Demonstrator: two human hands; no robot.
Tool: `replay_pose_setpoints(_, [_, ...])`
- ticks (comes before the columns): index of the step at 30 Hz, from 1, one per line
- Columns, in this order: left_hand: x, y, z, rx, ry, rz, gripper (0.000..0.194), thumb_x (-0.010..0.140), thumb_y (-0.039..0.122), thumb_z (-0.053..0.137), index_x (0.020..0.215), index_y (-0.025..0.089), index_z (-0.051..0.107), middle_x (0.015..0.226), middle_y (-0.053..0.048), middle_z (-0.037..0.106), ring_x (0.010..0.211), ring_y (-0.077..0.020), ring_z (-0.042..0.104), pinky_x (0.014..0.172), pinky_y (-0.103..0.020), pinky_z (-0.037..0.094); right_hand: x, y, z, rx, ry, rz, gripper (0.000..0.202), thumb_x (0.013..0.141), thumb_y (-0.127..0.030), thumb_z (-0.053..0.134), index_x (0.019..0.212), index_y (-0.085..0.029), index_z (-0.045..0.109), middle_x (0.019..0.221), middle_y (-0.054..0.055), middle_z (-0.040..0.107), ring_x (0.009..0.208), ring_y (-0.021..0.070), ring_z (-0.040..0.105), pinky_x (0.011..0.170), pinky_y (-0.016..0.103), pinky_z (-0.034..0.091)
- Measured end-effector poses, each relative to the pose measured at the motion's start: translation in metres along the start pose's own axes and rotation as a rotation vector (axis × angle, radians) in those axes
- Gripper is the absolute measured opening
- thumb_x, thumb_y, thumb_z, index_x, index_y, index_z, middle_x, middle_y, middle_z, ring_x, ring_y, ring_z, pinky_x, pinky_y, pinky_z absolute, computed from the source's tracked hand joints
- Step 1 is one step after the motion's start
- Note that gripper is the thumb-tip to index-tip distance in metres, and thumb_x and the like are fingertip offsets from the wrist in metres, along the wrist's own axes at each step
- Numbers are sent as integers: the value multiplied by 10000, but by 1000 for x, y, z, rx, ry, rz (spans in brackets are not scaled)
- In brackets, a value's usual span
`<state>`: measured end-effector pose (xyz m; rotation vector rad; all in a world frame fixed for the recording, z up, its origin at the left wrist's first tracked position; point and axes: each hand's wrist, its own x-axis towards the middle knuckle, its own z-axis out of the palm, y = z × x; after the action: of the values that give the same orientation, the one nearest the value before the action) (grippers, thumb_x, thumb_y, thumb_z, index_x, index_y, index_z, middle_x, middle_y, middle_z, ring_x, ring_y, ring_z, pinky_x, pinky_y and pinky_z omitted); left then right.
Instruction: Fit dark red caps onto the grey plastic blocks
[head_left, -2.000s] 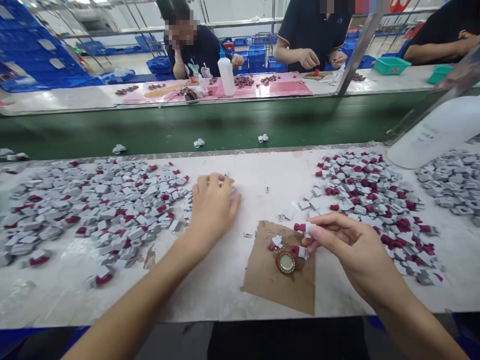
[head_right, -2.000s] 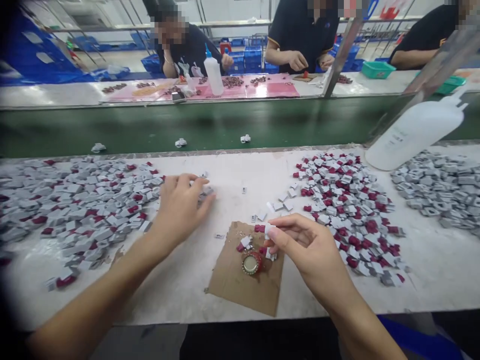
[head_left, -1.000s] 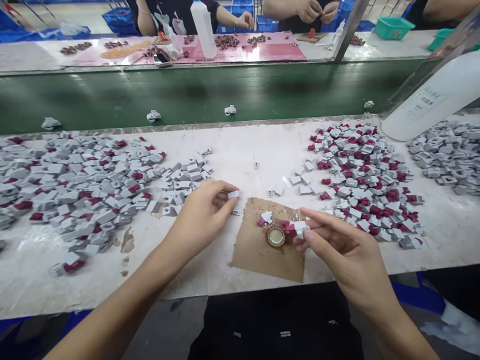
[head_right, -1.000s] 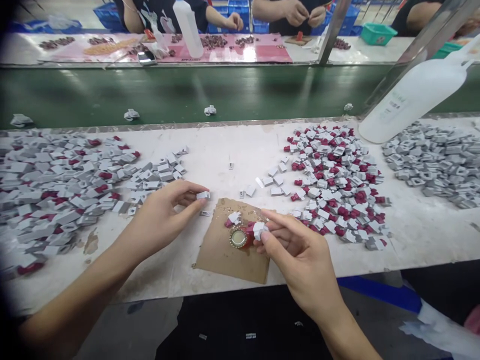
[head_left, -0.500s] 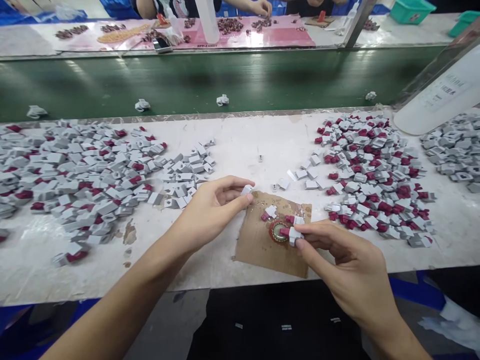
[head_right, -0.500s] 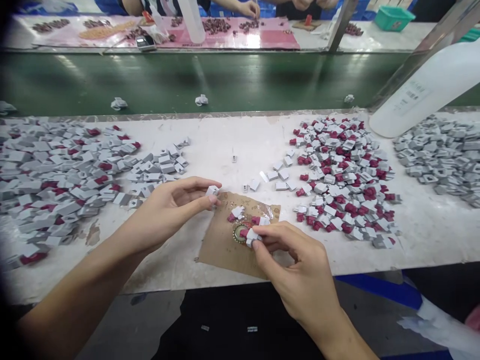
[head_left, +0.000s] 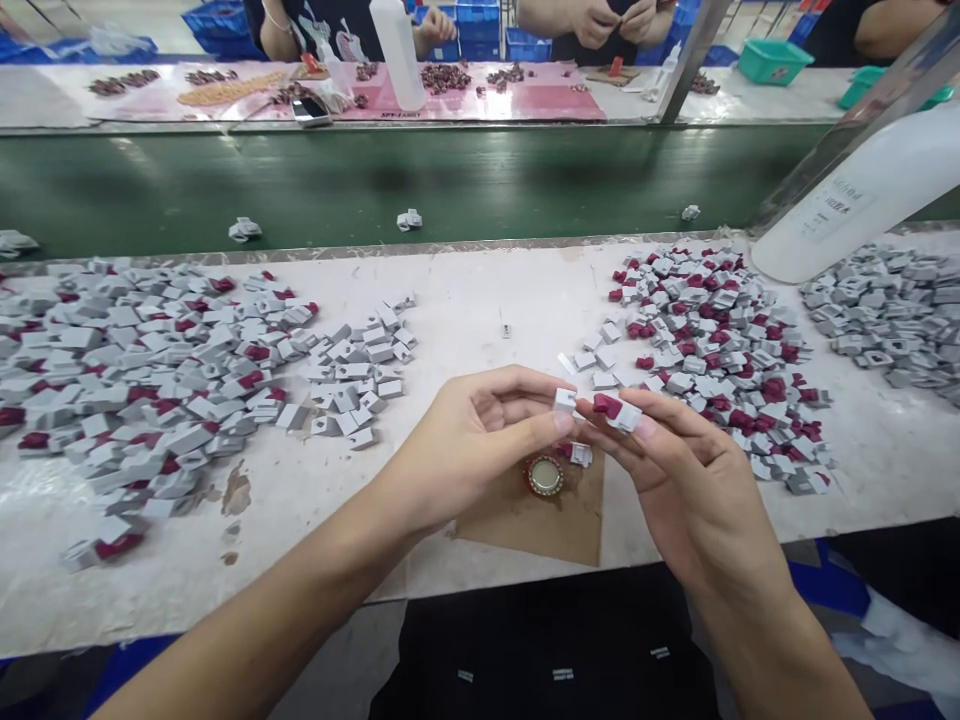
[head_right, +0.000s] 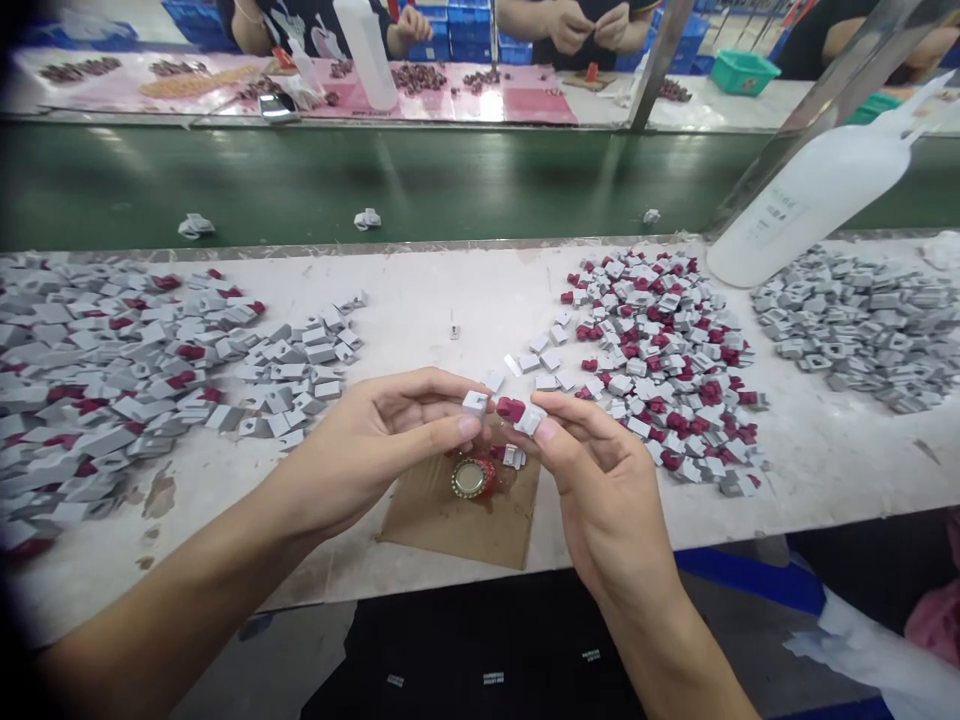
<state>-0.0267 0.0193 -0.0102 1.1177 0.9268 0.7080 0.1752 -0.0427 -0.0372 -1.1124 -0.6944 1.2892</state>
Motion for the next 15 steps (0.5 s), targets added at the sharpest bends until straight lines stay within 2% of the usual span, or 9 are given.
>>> replay_pose_setpoints(4, [4, -1, 5, -56, -28, 5, 324, 945, 353, 907, 1227, 205, 849, 1154, -113, 899, 1084, -314, 865, 968, -454, 718, 4, -4, 4, 23, 22, -10, 172, 902, -382, 982, 1041, -296, 929, 1073, 40, 922, 1013, 274, 896, 1042, 468, 736])
replay_pose_setpoints(9, [5, -1, 5, -43, -43, 7, 286, 977, 331, 881, 1230, 202, 854, 1179, -113, 893, 1020, -288, 861, 910, -428, 725, 4, 0, 0, -32, 14, -41, 179, 933, -384, 957, 1094, -315, 919, 1146, 38, 920, 1082, 278, 885, 1082, 488, 713])
replay_pose_setpoints(12, [6, -1, 7, 0, -35, 34, 229, 974, 315, 882, 1180, 217, 870, 1160, -93, 893, 1028, -280, 857, 924, -417, 727, 4, 4, -2, -91, 17, -44, 189, 947, -406, 945, 1112, -320, 912, 1139, 39, 917, 1099, 285, 874, 1043, 479, 722])
replay_pose_setpoints(15, [5, -2, 8, 69, -19, 88, 136, 968, 296, 878, 1091, 237, 883, 1079, -68, 890, 981, -274, 857, 890, -406, 735, 6, 5, -4, -166, -23, -42, 202, 955, -407, 945, 1136, -322, 919, 1121, 42, 913, 1068, 264, 869, 988, 416, 727])
